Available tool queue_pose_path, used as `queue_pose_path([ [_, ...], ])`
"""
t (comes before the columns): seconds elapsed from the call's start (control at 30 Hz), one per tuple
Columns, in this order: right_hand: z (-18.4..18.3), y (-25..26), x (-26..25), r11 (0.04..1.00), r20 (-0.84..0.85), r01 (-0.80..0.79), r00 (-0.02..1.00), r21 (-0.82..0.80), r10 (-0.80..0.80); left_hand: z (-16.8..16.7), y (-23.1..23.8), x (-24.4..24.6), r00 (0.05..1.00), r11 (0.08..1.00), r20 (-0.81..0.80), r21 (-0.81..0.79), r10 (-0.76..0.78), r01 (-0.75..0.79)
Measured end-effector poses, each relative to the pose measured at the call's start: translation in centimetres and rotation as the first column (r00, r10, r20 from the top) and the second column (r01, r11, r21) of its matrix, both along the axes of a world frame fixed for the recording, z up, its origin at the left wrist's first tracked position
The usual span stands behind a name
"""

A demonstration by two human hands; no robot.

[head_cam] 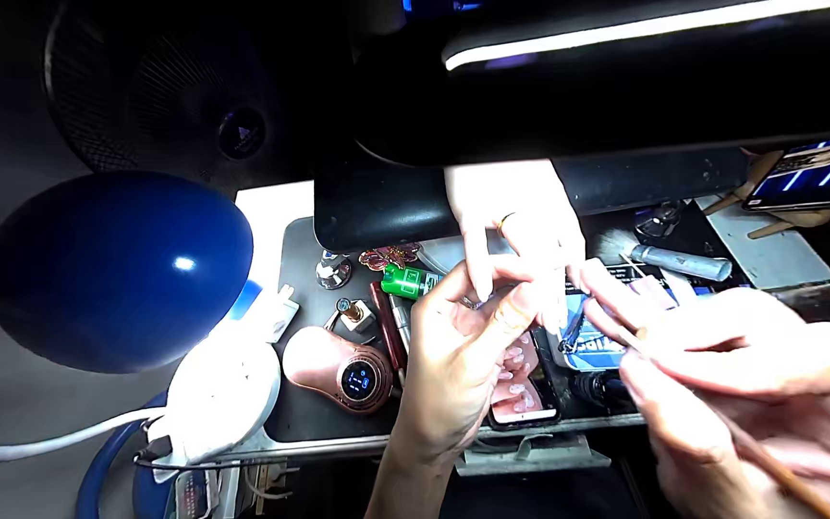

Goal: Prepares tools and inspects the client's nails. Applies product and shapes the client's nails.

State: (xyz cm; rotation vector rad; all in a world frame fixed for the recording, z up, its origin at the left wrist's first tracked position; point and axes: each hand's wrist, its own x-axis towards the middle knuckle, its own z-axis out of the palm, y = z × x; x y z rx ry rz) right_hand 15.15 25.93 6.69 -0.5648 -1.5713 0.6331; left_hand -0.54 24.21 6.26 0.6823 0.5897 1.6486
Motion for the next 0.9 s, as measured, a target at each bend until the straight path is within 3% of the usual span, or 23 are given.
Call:
queue_pose_path([
  [0.27,-0.8,-0.7,-0.9,0.998,-0.029,-0.058,0.998,0.007,0.058,-0.2,-0.2,0.0,0.999,0.999,0.039,0.027,0.022,-0.023],
  [0.9,-1.6,-0.9,-0.9,0.999,0.049,-0.009,0.999,0.043,0.007,-0.1,-0.2,0.3,0.998,0.998,0.041,0.036,0.045,-0.046],
])
